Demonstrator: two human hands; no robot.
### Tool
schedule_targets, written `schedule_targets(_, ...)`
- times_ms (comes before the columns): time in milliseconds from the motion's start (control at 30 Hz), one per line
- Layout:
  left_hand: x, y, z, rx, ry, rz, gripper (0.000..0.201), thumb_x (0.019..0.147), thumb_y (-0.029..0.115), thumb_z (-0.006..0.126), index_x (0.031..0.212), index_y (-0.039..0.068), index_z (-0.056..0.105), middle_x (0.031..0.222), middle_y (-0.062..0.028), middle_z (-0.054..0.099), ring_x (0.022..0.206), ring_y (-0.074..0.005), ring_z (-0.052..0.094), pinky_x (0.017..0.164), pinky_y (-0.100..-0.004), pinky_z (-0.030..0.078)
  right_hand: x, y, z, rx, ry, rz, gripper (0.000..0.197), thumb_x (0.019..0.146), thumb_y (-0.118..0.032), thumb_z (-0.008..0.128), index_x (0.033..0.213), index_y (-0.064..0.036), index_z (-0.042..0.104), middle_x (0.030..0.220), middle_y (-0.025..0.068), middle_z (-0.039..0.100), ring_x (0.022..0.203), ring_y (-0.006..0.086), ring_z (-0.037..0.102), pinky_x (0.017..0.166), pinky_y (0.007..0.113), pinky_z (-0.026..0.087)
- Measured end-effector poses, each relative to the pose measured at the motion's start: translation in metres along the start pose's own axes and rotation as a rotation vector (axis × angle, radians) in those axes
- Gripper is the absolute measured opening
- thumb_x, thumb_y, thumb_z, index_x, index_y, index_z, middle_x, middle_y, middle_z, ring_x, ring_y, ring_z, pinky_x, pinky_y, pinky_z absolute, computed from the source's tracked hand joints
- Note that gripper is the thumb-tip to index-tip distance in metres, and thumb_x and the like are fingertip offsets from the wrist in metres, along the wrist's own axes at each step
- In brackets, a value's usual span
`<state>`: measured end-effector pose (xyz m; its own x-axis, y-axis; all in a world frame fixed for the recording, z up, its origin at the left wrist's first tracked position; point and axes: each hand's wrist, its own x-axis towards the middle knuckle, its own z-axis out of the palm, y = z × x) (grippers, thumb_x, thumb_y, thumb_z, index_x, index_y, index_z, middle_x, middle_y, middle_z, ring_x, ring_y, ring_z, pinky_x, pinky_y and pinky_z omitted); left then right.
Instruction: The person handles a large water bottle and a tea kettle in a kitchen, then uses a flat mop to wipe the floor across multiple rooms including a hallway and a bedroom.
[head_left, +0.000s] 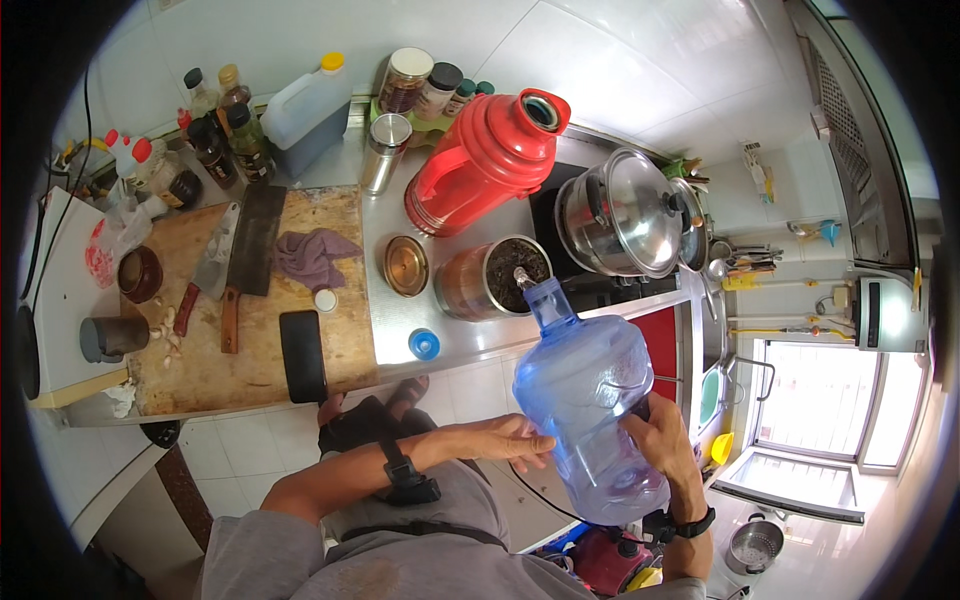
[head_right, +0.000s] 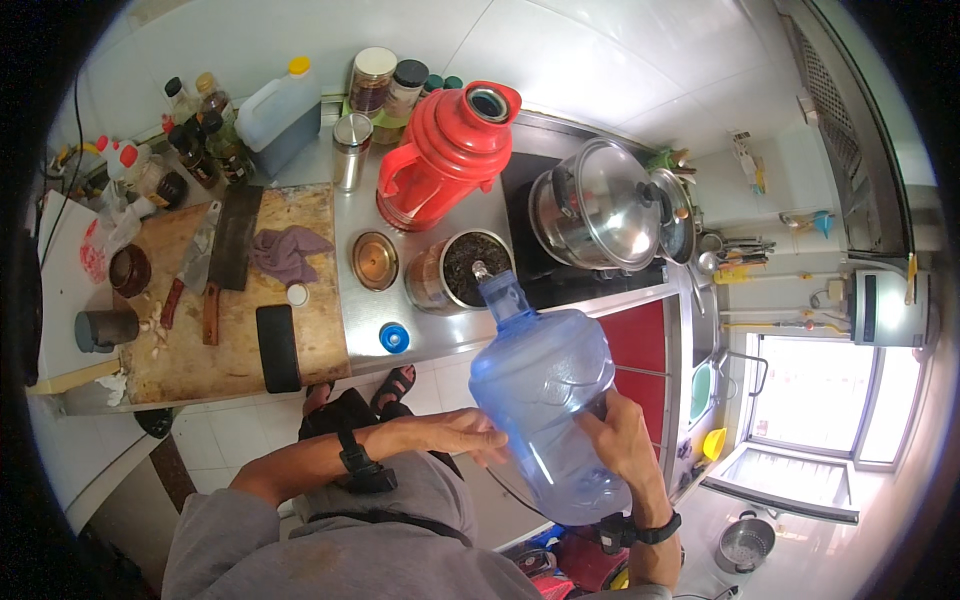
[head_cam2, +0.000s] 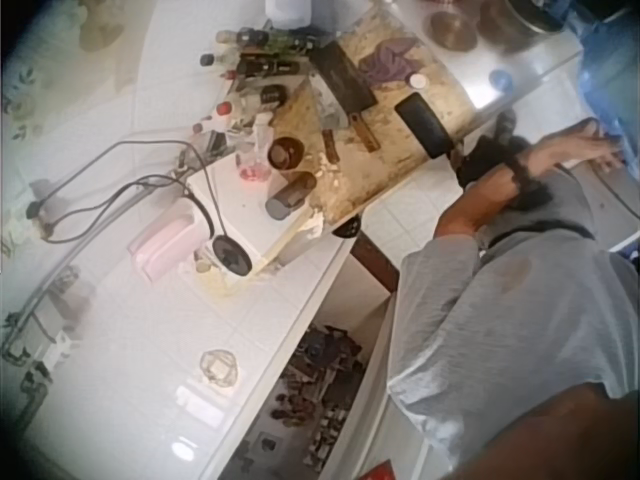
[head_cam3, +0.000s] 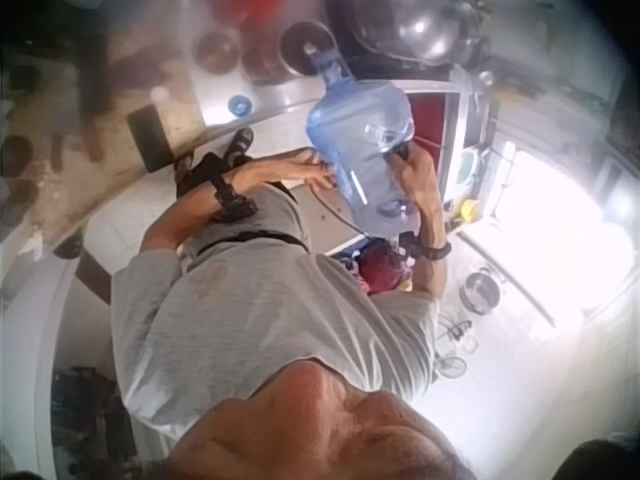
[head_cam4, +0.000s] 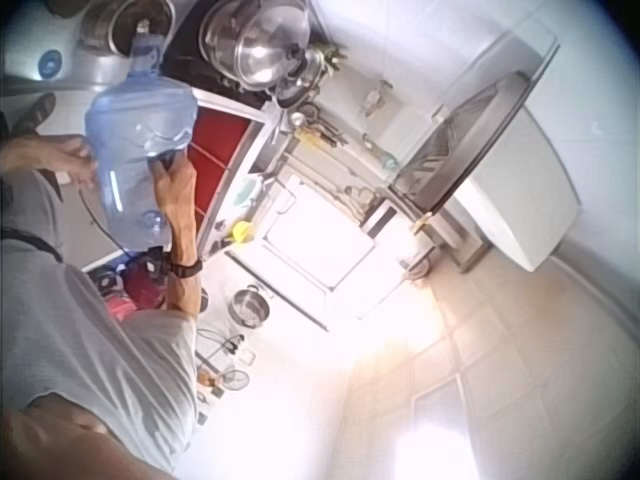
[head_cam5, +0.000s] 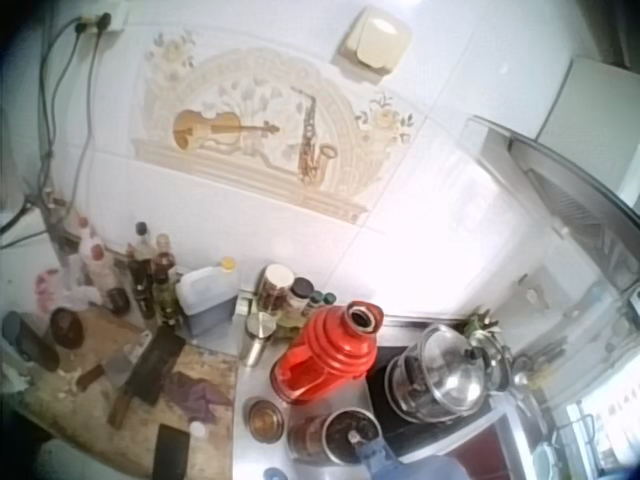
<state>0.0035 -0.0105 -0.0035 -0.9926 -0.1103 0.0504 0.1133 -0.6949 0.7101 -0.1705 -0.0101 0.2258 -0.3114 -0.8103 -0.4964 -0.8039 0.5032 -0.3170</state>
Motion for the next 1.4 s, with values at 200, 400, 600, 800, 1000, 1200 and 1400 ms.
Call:
schedule_targets(200, 0.003, -0.019, -0.001, -0.003, 0.0, -0.023, 0.084, 0.09, 0.064, 0.05, 0.139, -0.003, 0.036, 0.134, -0.023, 0.047, 0.118, -0.0343, 0.056, 0.085, -0.0375, 0.054, -0.003, -0.002, 0.001, -0.037, -0.007, -0.006, 0.028, 0.08, -0.014, 0.065, 0.087, 0.0124, 0.059, 0.065, 0.0157, 0.056, 0.063, 0.0186, 0.054, 0.059, 0.035, 0.043)
schedule_targets(400, -0.002, -0.012, 0.004, 0.02, 0.004, -0.024, 0.086, 0.088, 0.066, 0.049, 0.137, -0.004, 0.038, 0.133, -0.0229, 0.048, 0.117, -0.0332, 0.057, 0.085, -0.0363, 0.054, -0.006, 0.007, 0.008, 0.018, 0.069, -0.074, 0.02, 0.075, -0.012, 0.061, 0.077, 0.0076, 0.058, 0.059, 0.0064, 0.053, 0.055, 0.0144, 0.049, 0.051, 0.032, 0.037)
schedule_targets(600, -0.005, -0.008, 0.009, 0.059, 0.006, -0.006, 0.089, 0.088, 0.07, 0.045, 0.135, -0.005, 0.041, 0.127, -0.0239, 0.052, 0.113, -0.0313, 0.059, 0.084, -0.0355, 0.054, -0.01, 0.006, 0.008, 0.016, 0.059, -0.08, 0.021, 0.074, -0.013, 0.062, 0.077, 0.0079, 0.057, 0.059, 0.0079, 0.054, 0.056, 0.0146, 0.05, 0.052, 0.032, 0.038)
schedule_targets(800, -0.008, 0.002, 0.017, 0.06, 0.009, 0.0, 0.09, 0.087, 0.071, 0.045, 0.135, -0.005, 0.04, 0.126, -0.0242, 0.053, 0.113, -0.0321, 0.059, 0.084, -0.0358, 0.054, -0.011, 0.014, 0.007, -0.002, 0.053, -0.069, 0.022, 0.074, -0.013, 0.062, 0.077, 0.0081, 0.057, 0.059, 0.0084, 0.054, 0.056, 0.0151, 0.051, 0.051, 0.033, 0.039)
schedule_targets(1000, -0.011, 0.012, 0.022, 0.071, 0.013, -0.038, 0.09, 0.087, 0.07, 0.046, 0.136, -0.005, 0.038, 0.13, -0.0244, 0.05, 0.115, -0.0334, 0.058, 0.086, -0.0373, 0.054, -0.014, 0.019, 0.008, 0.013, 0.057, -0.072, 0.021, 0.074, -0.012, 0.062, 0.076, 0.0084, 0.057, 0.058, 0.0087, 0.054, 0.055, 0.0153, 0.051, 0.051, 0.033, 0.039)
schedule_targets(1200, -0.008, 0.008, 0.024, 0.062, 0.005, -0.048, 0.091, 0.087, 0.07, 0.046, 0.141, -0.001, 0.032, 0.138, -0.0247, 0.043, 0.118, -0.0345, 0.055, 0.089, -0.0386, 0.052, -0.016, 0.02, 0.006, 0.001, 0.038, -0.058, 0.021, 0.073, -0.011, 0.062, 0.074, 0.0084, 0.057, 0.058, 0.0092, 0.054, 0.055, 0.016, 0.053, 0.051, 0.033, 0.039)
schedule_targets(1400, -0.004, -0.001, 0.023, 0.043, -0.006, -0.068, 0.091, 0.087, 0.071, 0.046, 0.142, 0.0, 0.031, 0.139, -0.0243, 0.043, 0.117, -0.035, 0.056, 0.089, -0.0399, 0.052, -0.018, 0.026, 0.006, -0.005, 0.034, -0.059, 0.021, 0.074, -0.012, 0.063, 0.075, 0.008, 0.057, 0.058, 0.0095, 0.056, 0.055, 0.016, 0.053, 0.051, 0.032, 0.04)
